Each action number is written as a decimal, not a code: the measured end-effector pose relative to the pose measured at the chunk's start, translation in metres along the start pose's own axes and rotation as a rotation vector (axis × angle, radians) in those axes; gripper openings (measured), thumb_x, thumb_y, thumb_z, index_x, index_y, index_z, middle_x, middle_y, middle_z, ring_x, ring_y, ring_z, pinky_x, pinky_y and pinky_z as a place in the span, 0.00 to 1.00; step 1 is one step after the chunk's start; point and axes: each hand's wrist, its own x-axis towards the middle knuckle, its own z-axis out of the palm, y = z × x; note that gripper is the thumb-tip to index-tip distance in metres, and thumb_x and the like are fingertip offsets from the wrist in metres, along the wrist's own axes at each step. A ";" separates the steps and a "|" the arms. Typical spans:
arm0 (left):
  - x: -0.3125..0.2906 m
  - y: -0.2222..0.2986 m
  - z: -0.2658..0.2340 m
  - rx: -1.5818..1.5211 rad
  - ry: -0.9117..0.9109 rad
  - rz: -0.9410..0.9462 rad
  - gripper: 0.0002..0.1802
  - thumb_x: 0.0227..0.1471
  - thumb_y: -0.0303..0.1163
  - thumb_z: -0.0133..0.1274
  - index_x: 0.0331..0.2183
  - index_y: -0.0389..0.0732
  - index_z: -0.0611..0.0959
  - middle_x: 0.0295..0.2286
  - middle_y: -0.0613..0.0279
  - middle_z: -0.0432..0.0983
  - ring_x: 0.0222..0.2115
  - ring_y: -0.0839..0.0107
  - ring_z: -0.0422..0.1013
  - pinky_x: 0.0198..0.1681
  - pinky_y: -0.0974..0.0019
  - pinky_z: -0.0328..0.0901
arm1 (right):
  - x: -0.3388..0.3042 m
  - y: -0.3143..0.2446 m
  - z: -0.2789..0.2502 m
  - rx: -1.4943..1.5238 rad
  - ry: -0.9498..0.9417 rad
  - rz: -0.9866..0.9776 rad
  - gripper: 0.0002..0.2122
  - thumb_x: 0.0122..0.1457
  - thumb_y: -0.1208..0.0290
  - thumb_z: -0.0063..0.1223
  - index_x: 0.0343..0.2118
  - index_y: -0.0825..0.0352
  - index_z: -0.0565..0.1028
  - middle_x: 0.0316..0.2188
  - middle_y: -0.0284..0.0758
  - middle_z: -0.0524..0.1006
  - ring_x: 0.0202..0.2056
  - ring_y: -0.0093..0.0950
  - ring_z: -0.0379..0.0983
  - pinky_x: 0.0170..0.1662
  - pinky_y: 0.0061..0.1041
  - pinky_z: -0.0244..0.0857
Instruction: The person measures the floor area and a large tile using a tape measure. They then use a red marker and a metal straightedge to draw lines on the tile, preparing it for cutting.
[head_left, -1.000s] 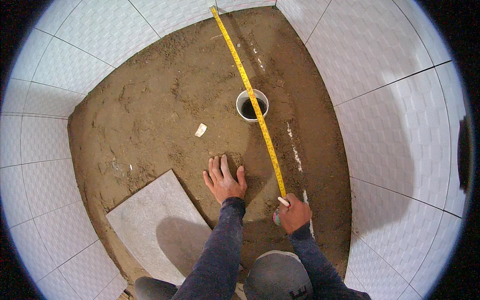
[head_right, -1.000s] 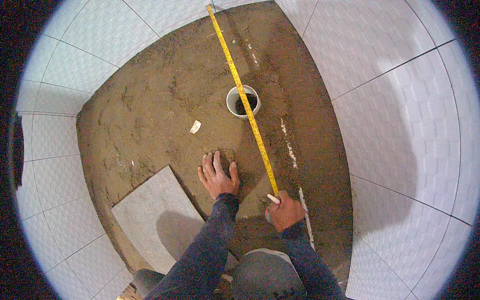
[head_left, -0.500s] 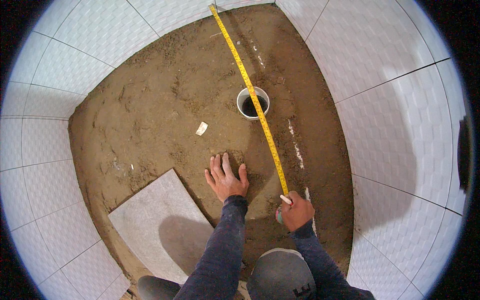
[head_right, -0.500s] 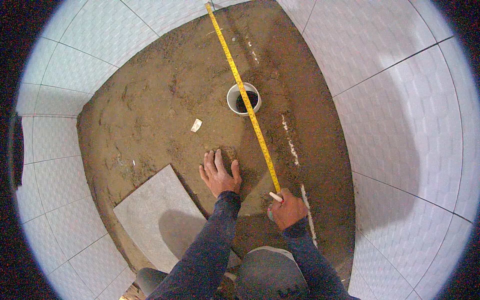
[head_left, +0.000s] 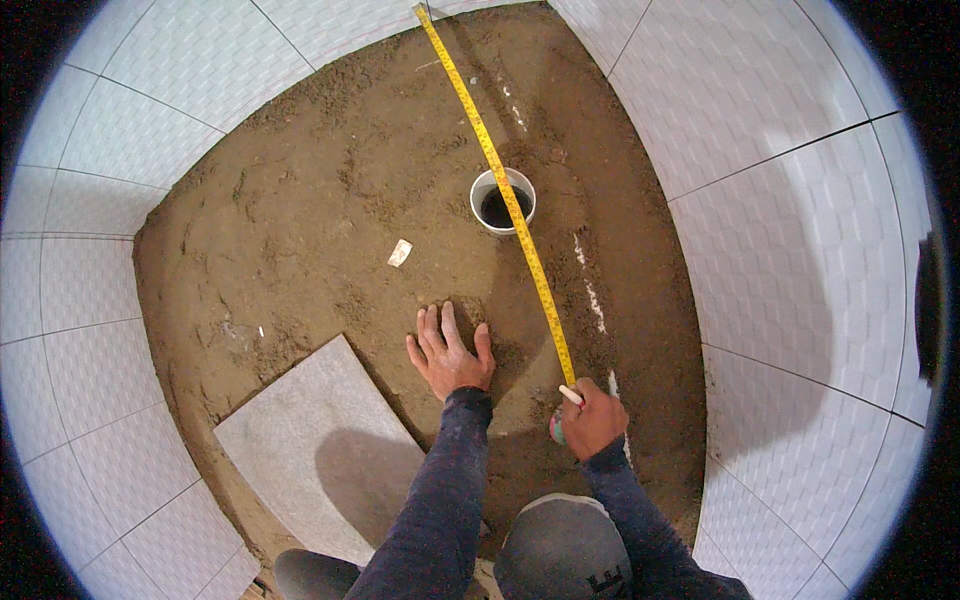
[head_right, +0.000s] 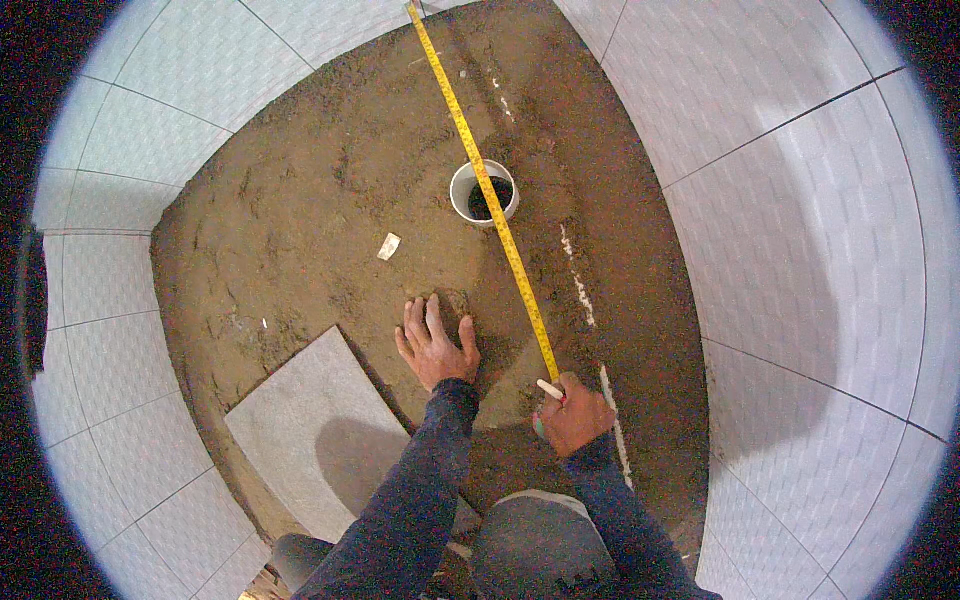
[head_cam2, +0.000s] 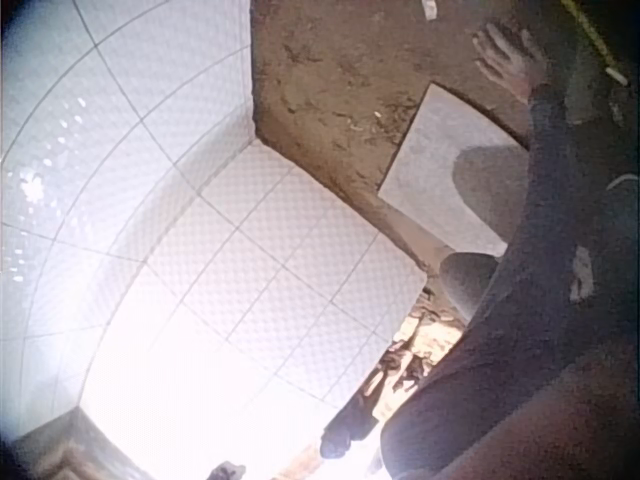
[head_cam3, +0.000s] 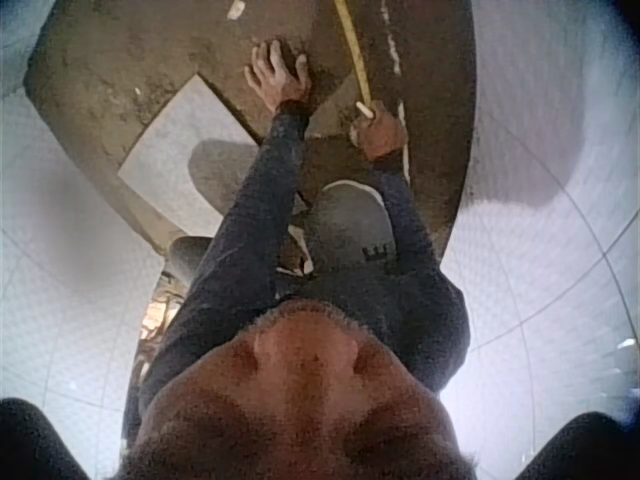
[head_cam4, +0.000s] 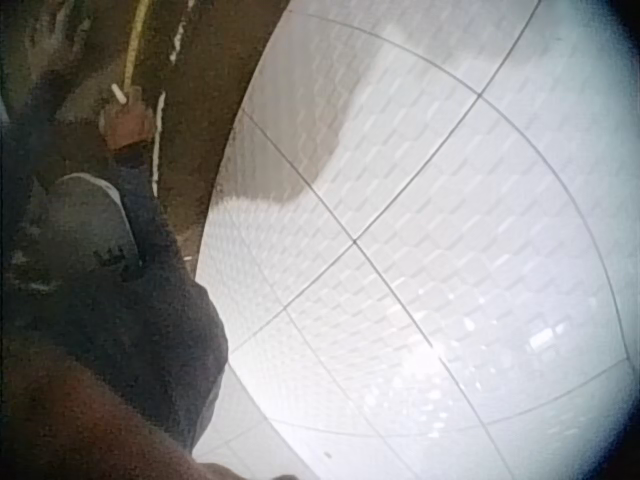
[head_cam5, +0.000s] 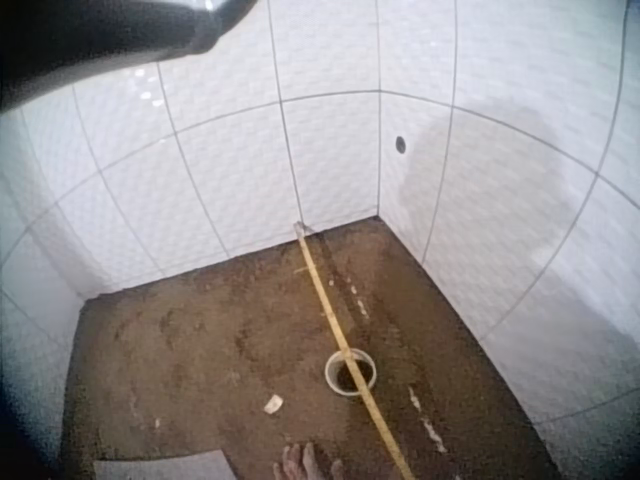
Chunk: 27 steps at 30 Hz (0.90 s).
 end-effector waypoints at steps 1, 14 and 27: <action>0.000 0.001 0.000 0.001 -0.003 -0.001 0.29 0.55 0.51 0.49 0.54 0.45 0.72 0.55 0.56 0.66 0.60 0.59 0.57 0.63 0.45 0.46 | 0.000 -0.001 -0.001 -0.003 -0.008 0.009 0.05 0.51 0.66 0.54 0.27 0.60 0.77 0.21 0.45 0.76 0.27 0.51 0.74 0.30 0.47 0.67; 0.000 -0.004 0.001 -0.014 -0.024 -0.011 0.31 0.54 0.52 0.50 0.55 0.46 0.70 0.56 0.56 0.64 0.61 0.60 0.55 0.64 0.47 0.44 | 0.001 -0.004 0.001 -0.024 0.001 0.002 0.06 0.51 0.65 0.54 0.28 0.60 0.77 0.21 0.45 0.76 0.27 0.51 0.74 0.30 0.48 0.67; -0.009 -0.002 0.000 -0.045 0.018 -0.009 0.30 0.54 0.52 0.50 0.54 0.46 0.71 0.55 0.56 0.65 0.60 0.59 0.57 0.63 0.45 0.44 | 0.000 0.015 0.004 0.076 -0.043 -0.060 0.08 0.55 0.63 0.51 0.31 0.61 0.78 0.25 0.45 0.78 0.29 0.49 0.75 0.32 0.45 0.68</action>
